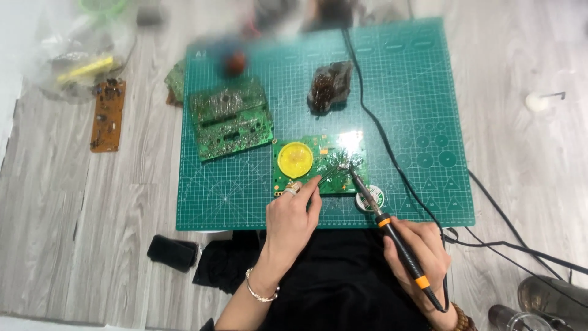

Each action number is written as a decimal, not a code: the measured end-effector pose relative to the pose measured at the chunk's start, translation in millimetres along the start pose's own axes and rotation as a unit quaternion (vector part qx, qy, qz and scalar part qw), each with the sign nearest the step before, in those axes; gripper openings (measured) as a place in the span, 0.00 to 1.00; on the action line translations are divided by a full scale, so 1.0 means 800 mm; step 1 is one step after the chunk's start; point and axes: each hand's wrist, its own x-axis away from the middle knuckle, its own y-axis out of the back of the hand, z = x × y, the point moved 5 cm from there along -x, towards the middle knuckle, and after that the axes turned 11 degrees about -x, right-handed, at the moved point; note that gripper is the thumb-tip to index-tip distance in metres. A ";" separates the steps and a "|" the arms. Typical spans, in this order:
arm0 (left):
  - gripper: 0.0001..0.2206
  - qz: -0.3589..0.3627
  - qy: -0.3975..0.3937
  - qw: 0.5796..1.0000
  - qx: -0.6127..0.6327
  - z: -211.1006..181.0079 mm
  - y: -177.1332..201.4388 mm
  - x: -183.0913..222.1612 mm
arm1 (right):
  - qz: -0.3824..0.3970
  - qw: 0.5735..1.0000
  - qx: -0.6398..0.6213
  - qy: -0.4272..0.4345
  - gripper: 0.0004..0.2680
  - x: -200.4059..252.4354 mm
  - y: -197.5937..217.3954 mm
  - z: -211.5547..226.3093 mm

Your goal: Soldering electronic components onto a circuit board using a soldering iron.

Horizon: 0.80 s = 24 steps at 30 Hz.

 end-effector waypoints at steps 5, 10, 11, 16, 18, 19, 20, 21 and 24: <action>0.11 -0.006 0.001 1.000 -0.004 -0.001 0.000 0.001 | -0.005 1.000 -0.016 -0.015 0.11 -0.005 0.003 0.003; 0.11 0.005 0.013 1.000 0.006 0.000 0.002 0.005 | -0.017 0.998 -0.037 -0.043 0.11 0.007 0.006 -0.012; 0.11 0.017 0.021 1.000 0.011 0.001 0.002 0.009 | -0.018 0.997 -0.044 -0.054 0.11 0.010 0.008 -0.011; 0.10 0.013 0.027 0.999 0.028 0.001 0.000 0.008 | -0.064 0.992 -0.095 -0.056 0.11 -0.002 0.013 -0.022; 0.11 0.004 0.036 0.999 0.021 0.003 -0.002 0.009 | -0.081 0.982 -0.137 -0.099 0.10 -0.009 0.013 -0.025; 0.11 0.000 0.031 0.999 0.020 0.005 -0.003 0.008 | -0.086 0.982 -0.139 -0.095 0.10 -0.012 0.011 -0.023; 0.11 0.006 0.032 0.999 0.020 0.006 -0.005 0.010 | -0.090 0.979 -0.153 -0.097 0.10 -0.013 0.011 -0.022; 0.11 0.011 0.032 0.999 0.021 0.007 -0.008 0.012 | -0.094 0.977 -0.167 -0.098 0.10 -0.015 0.010 -0.021; 0.11 0.023 0.051 0.998 0.010 0.014 -0.014 0.017 | -0.099 0.967 -0.200 -0.122 0.11 -0.010 0.004 -0.035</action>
